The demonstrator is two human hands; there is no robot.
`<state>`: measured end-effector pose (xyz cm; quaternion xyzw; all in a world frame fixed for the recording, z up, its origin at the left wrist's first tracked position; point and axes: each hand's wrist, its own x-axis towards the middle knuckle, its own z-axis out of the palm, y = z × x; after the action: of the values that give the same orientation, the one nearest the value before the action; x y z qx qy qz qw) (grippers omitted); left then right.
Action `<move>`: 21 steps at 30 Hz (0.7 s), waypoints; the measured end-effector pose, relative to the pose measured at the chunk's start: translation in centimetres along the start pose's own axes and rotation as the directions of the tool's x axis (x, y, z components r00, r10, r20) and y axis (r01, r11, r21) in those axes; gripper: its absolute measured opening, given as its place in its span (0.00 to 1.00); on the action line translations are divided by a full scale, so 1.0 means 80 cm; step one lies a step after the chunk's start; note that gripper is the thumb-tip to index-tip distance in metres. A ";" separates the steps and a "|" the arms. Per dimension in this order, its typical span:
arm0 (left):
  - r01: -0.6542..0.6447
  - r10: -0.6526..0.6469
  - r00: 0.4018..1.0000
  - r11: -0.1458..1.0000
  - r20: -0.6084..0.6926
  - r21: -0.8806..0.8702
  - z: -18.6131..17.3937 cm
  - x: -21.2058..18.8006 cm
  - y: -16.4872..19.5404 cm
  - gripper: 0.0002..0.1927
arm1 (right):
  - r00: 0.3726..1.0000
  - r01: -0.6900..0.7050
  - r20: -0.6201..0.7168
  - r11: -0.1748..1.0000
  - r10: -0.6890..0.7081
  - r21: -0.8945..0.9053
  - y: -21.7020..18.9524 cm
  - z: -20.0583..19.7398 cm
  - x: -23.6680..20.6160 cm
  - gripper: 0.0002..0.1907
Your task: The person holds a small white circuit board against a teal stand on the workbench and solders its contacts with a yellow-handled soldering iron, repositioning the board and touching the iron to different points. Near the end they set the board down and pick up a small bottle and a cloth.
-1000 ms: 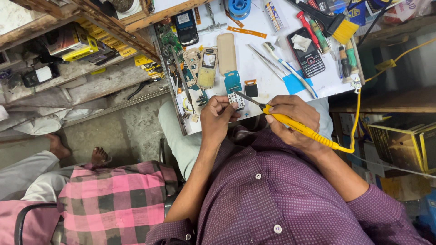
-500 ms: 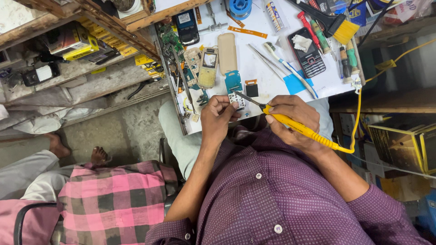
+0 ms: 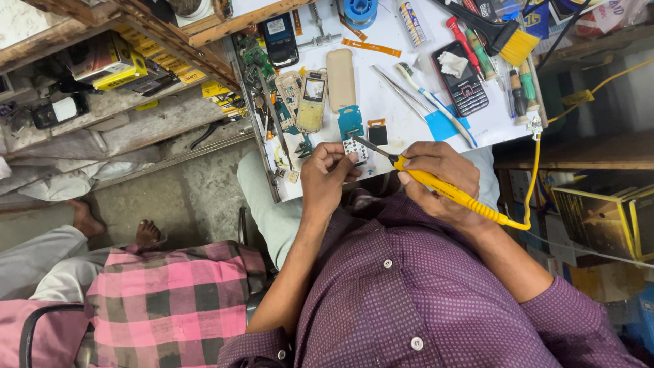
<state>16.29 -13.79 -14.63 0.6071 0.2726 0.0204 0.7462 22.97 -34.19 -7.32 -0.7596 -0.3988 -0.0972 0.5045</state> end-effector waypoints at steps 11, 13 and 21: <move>0.004 -0.004 1.000 1.000 -0.008 0.025 0.001 -0.001 0.002 0.08 | 1.000 -0.001 -0.005 1.000 0.001 0.006 0.001 0.001 -0.002 0.11; 0.003 -0.003 1.000 1.000 -0.007 0.022 0.002 -0.001 0.002 0.08 | 1.000 0.000 -0.007 1.000 0.000 -0.006 0.002 0.001 -0.002 0.11; -0.004 0.004 1.000 1.000 0.000 -0.003 0.002 -0.001 -0.004 0.08 | 1.000 0.010 -0.002 1.000 -0.010 0.007 0.003 0.000 -0.003 0.11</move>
<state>16.25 -14.05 -14.87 0.6066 0.2713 0.0222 0.7469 22.98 -34.35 -7.57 -0.7558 -0.4024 -0.0990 0.5069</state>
